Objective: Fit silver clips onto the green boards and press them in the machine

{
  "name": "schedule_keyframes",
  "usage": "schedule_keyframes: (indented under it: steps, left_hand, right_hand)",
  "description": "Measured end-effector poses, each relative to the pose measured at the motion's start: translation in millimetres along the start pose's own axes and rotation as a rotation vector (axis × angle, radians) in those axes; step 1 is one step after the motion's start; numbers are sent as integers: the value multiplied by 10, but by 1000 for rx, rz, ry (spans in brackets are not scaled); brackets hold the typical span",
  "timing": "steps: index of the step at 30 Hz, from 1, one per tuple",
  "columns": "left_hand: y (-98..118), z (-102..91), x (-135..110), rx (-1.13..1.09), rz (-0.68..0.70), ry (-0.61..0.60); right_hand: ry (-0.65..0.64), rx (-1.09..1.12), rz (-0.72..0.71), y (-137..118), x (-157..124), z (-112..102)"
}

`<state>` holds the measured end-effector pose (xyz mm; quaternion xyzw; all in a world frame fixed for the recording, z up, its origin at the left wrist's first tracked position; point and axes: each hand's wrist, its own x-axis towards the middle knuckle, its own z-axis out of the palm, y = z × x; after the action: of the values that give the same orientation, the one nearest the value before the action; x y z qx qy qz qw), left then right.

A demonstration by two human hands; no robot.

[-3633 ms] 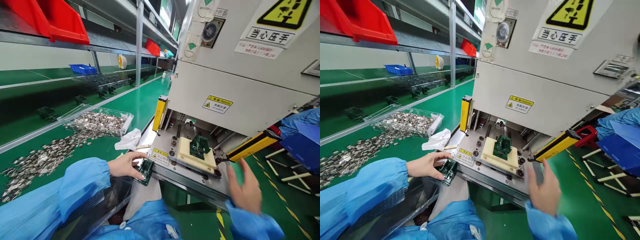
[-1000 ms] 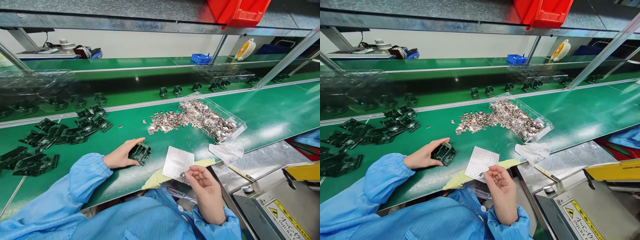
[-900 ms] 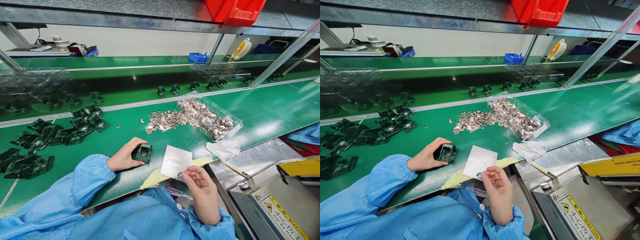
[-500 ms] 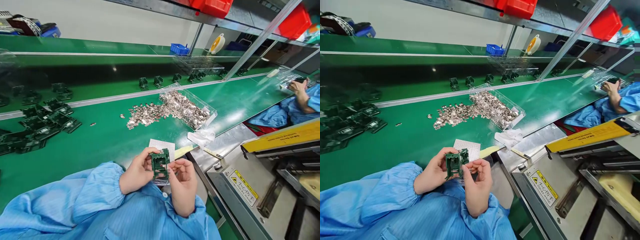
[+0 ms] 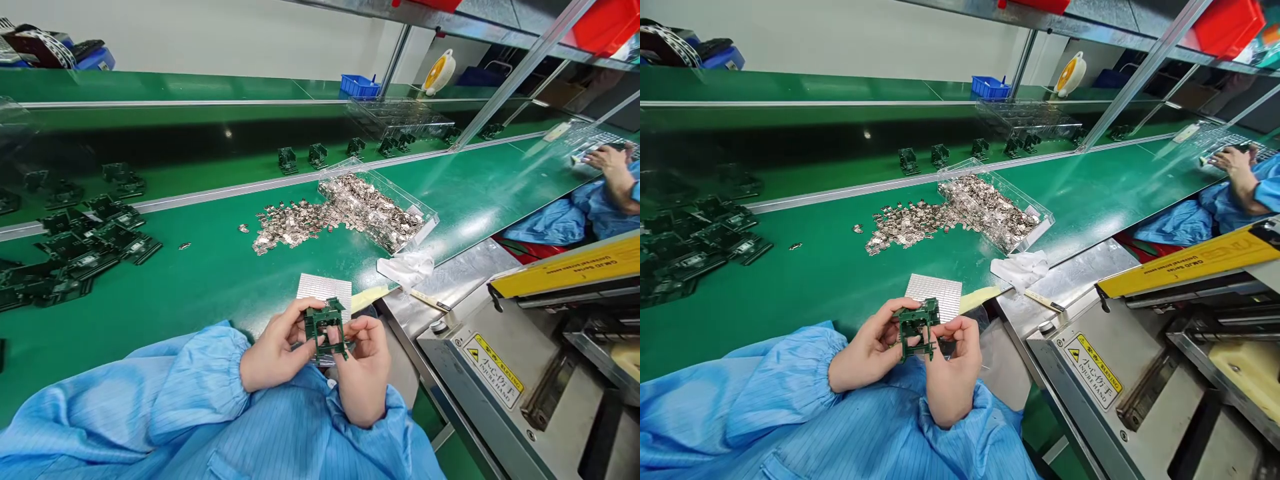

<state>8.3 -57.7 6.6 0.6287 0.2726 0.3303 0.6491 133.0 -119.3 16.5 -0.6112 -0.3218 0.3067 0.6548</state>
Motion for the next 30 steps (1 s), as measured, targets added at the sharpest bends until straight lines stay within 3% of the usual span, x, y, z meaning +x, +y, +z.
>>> schedule_keyframes:
  steps: [15,30]
  left_hand:
    - [-44,46,-36,-92,17,2]
    - [-33,51,-24,12,46,56]
  right_hand:
    - [66,63,-73,31,-39,13]
    - [8,-13,-89,61,-62,0]
